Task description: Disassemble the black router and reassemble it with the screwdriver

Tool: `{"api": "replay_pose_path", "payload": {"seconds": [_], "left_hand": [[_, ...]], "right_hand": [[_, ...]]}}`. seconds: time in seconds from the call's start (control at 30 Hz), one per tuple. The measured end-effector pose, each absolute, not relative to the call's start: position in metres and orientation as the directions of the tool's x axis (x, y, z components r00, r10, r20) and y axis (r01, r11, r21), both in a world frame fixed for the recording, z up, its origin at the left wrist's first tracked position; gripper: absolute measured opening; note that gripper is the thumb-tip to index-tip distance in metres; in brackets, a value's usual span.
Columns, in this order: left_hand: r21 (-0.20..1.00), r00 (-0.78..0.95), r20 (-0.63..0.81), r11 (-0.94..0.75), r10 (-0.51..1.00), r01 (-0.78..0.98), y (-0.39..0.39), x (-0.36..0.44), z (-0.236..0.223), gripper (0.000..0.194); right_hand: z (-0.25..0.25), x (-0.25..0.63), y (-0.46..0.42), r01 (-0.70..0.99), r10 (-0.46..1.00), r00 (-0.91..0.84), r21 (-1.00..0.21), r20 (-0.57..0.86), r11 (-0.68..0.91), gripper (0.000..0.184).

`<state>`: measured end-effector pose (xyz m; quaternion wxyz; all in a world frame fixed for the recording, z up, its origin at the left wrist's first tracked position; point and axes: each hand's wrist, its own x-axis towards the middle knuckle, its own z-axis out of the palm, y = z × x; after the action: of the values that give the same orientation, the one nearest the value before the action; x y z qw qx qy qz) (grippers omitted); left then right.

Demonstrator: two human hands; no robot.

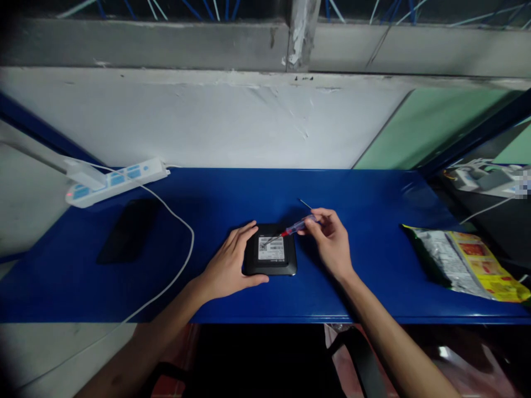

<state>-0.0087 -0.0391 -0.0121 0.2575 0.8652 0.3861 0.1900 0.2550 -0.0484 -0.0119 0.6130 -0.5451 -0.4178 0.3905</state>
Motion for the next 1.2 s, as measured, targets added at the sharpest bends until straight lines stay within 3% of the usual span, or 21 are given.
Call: {"api": "replay_pose_path", "payload": {"seconds": [0.2,0.4,1.2], "left_hand": [[0.608,0.629,0.100,-0.548,0.771,0.575,-0.039,-0.010,-0.011,0.108],[0.612,0.626,0.088,-0.538,0.775,0.580,-0.039,-0.010,-0.011,0.108],[0.569,0.622,0.128,-0.571,0.772,0.592,-0.039,-0.010,-0.013,0.108]], "right_hand": [[-0.006,0.270,-0.035,0.114,0.814,0.526,-0.969,0.247,0.220,0.027],[0.012,0.264,-0.009,0.301,0.774,0.438,-0.886,0.457,0.353,0.026],[0.001,0.253,-0.027,0.381,0.763,0.382,-0.841,0.522,0.385,0.023]]}}
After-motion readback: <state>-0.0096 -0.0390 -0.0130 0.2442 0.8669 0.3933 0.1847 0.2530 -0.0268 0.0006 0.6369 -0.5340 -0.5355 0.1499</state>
